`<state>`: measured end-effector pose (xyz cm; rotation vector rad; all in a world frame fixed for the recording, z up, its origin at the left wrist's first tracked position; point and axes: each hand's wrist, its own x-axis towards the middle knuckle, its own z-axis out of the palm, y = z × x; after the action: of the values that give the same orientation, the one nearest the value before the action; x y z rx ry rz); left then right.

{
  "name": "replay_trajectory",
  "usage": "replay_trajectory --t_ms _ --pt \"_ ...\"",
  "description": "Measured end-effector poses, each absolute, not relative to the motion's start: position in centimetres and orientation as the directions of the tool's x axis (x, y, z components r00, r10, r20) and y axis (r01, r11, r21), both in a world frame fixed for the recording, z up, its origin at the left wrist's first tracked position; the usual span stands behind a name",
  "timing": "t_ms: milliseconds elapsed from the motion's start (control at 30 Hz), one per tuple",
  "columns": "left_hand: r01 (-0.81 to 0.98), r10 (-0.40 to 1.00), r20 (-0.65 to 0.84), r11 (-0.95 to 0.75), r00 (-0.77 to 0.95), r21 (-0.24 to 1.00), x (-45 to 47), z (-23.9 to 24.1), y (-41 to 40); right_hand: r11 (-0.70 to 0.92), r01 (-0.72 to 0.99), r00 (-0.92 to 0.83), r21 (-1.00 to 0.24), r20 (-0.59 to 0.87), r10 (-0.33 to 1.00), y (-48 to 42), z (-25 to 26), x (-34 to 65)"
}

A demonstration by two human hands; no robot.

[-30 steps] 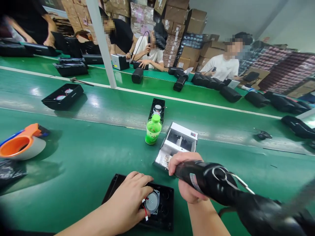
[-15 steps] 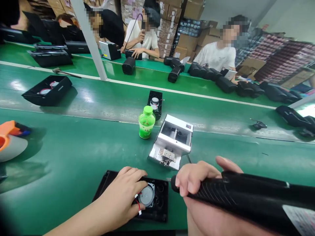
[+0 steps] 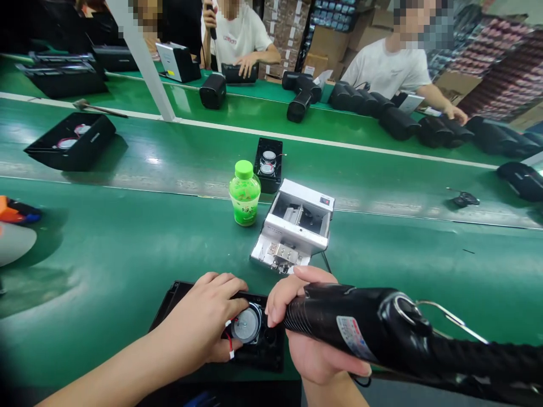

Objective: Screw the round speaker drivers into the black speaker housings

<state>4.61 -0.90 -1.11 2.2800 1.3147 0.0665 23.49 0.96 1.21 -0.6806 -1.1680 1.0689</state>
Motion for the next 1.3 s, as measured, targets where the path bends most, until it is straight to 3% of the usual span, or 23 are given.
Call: replay_trajectory --t_ms 500,733,1100,1300 --pt "0.781 0.820 -0.125 -0.468 0.558 0.414 4.4 -2.0 -0.9 0.318 -0.352 -0.043 -0.880 0.355 0.934 1.1 0.3 24.2" --pt "0.778 0.817 -0.126 -0.472 0.563 0.415 4.4 -1.9 -1.0 0.342 -0.304 -0.046 -0.889 0.372 0.927 1.0 0.2 24.3" --pt "0.777 0.815 -0.142 -0.461 0.562 0.428 4.4 -1.7 -1.0 0.387 -0.385 0.010 -0.838 0.416 0.909 1.3 -0.3 23.1" --pt "0.780 0.812 -0.147 -0.467 0.565 0.416 4.3 -1.6 -1.0 0.359 -0.411 -0.113 -0.838 0.437 0.892 1.4 -0.3 23.1"
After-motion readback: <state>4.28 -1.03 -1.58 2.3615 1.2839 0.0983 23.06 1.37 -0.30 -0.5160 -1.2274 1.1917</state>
